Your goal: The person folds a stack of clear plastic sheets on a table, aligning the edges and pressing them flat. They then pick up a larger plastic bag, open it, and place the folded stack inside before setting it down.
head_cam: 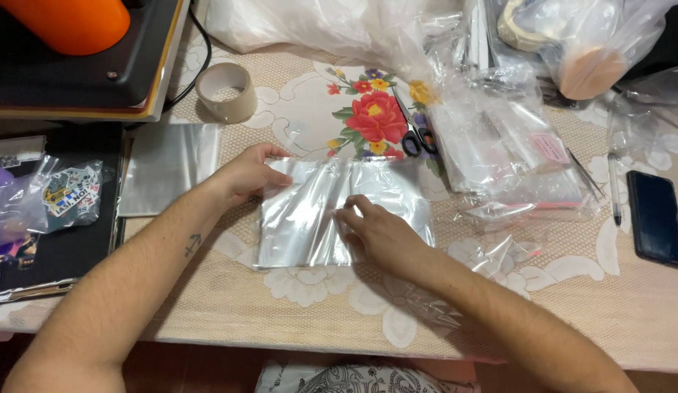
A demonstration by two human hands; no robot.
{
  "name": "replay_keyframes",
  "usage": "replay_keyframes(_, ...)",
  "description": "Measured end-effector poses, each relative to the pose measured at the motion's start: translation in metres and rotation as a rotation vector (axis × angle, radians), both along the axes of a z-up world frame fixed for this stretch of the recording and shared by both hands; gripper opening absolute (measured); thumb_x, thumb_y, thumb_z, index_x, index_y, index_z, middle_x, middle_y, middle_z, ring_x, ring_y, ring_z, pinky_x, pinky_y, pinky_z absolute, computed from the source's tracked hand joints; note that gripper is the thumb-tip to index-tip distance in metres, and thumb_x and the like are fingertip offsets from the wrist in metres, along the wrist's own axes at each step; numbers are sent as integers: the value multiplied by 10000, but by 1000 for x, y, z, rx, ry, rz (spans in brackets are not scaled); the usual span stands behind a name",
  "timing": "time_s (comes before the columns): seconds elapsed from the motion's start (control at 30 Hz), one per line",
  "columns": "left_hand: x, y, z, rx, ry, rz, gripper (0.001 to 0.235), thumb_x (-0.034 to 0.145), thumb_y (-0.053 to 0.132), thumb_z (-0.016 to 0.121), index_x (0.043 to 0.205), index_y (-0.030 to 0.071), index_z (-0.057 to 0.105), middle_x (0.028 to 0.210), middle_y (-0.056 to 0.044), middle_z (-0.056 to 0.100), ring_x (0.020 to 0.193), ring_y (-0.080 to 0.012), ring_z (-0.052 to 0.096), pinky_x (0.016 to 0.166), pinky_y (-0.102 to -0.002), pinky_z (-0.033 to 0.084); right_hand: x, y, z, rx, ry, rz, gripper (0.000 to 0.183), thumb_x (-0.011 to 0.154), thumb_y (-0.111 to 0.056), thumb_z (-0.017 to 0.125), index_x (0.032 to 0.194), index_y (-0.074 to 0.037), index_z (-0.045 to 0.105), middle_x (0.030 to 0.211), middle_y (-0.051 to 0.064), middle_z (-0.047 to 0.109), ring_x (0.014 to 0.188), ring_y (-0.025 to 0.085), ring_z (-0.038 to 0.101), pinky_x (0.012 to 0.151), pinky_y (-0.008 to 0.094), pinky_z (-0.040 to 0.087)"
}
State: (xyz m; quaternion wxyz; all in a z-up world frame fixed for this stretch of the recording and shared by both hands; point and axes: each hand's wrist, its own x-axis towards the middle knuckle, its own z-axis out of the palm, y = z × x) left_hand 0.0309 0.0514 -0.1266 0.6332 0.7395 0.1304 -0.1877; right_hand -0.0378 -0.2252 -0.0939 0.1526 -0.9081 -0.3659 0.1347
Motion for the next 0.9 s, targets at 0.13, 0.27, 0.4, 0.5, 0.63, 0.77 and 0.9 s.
replay_keyframes(0.13, -6, -21, 33, -50, -18, 10, 558, 730, -66, 779, 1251, 13, 598, 994, -139, 674, 842, -221, 704, 665, -324, 623, 16, -9, -14, 117, 117, -42, 324, 999, -199, 523, 1283, -62, 599, 1301, 196, 528, 917, 400, 721, 687, 476, 645)
replay_keyframes(0.27, 5, -52, 44, -122, -97, -52, 501, 730, -43, 777, 1199, 29, 617, 971, -109, 623, 851, -202, 687, 672, -309, 626, 31, -16, -2, 485, 683, -273, 633, 1010, -516, 331, 1273, -12, 609, 1306, 208, 565, 960, 336, 705, 750, 439, 639)
replay_keyframes(0.4, 23, -99, 46, -134, -104, -93, 491, 718, -42, 740, 1183, 24, 596, 928, -102, 552, 805, -219, 681, 686, -323, 651, 49, -24, -9, 785, 1159, -410, 823, 960, -692, 197, 1257, 9, 508, 1197, 155, 567, 1094, 320, 685, 795, 476, 626)
replay_keyframes(0.5, 42, -126, 26, -171, -66, -90, 505, 684, -99, 734, 1161, 0, 600, 926, -175, 550, 773, -341, 720, 679, -462, 667, 55, -30, -53, 953, 1130, -627, 316, 1019, -276, 515, 1035, 14, 640, 787, 150, 636, 622, 271, 696, 577, 401, 626)
replay_keyframes(0.63, 54, -144, 17, -134, -68, -111, 484, 672, -115, 725, 1128, -9, 604, 892, -170, 543, 746, -364, 729, 649, -472, 677, 48, -49, -15, 681, 627, -648, 177, 922, -76, 634, 1041, 28, 714, 794, 214, 732, 636, 302, 748, 566, 410, 639)
replay_keyframes(0.77, 66, -162, 3, -101, -78, -83, 462, 677, -119, 740, 1107, -31, 593, 958, -218, 536, 744, -429, 724, 623, -515, 681, 48, -62, -7, 866, 801, -786, 548, 954, -426, 550, 1168, 68, 652, 888, 195, 708, 672, 217, 721, 567, 352, 644)
replay_keyframes(0.9, 65, -183, -3, -14, -94, -43, 476, 677, -77, 789, 1109, -48, 590, 1069, -282, 517, 659, -452, 719, 529, -498, 682, 30, -58, 14, 796, 751, -755, 686, 860, -543, 709, 1217, 42, 672, 864, 87, 606, 720, 152, 622, 566, 308, 590)
